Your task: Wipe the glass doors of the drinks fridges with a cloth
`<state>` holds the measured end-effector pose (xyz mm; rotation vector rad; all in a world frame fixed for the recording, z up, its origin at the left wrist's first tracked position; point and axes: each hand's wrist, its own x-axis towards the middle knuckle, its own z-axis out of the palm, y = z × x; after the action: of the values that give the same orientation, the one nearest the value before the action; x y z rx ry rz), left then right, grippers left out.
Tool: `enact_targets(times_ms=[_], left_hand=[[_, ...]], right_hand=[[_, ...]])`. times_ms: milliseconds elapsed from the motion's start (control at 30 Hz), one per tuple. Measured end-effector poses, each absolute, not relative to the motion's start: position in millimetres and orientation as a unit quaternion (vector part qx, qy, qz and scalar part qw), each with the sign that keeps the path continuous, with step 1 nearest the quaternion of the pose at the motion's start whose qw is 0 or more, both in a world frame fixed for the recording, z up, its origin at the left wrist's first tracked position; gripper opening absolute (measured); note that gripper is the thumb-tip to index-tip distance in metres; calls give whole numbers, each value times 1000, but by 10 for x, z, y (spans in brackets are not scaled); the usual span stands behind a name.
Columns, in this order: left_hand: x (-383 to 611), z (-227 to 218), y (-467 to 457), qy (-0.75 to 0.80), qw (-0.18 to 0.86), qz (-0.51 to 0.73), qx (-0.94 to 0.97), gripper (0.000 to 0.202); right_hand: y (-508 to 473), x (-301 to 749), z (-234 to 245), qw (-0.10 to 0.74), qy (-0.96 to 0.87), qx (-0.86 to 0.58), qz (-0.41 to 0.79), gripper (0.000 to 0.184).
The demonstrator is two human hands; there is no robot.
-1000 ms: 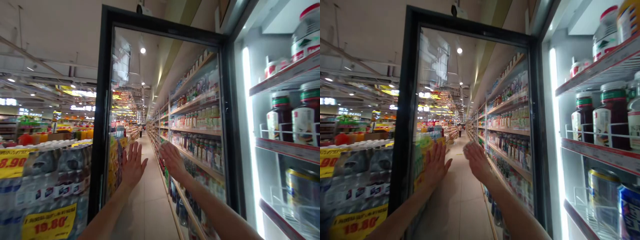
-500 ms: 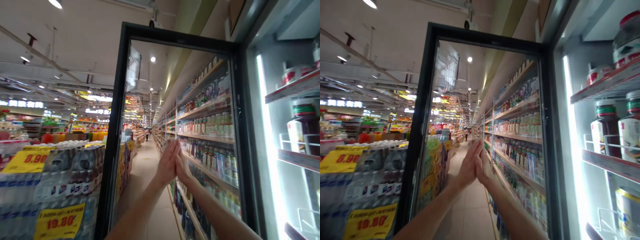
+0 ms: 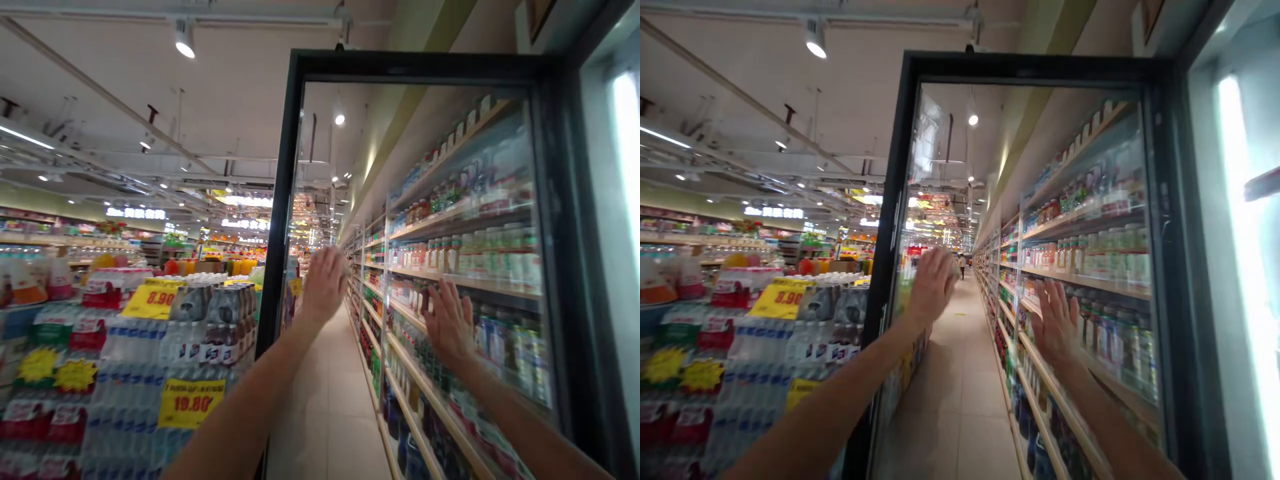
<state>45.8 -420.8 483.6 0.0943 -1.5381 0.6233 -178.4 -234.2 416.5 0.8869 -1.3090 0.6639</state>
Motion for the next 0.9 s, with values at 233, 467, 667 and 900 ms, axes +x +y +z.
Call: enact_targets(times_ms=[233,467,667,900], left_hand=[[626,4870,-4219,-765,525,365,-75,44],[643,4696,-4211,-772,503,381,-77,44],[736,4867,-4341,-759,528,379,-46,48],[565,4504,-4255,-757,406,463,-219,47]], right_hand=[[-2294,-1785,4187,659,-570,392,294,55],[-2287,-1771,4196,656,-568,396,301,55],[-2300,-1768,4200,659,-559,398,307,55],[-2312,-1766,4208,668,-550,397,306,56]])
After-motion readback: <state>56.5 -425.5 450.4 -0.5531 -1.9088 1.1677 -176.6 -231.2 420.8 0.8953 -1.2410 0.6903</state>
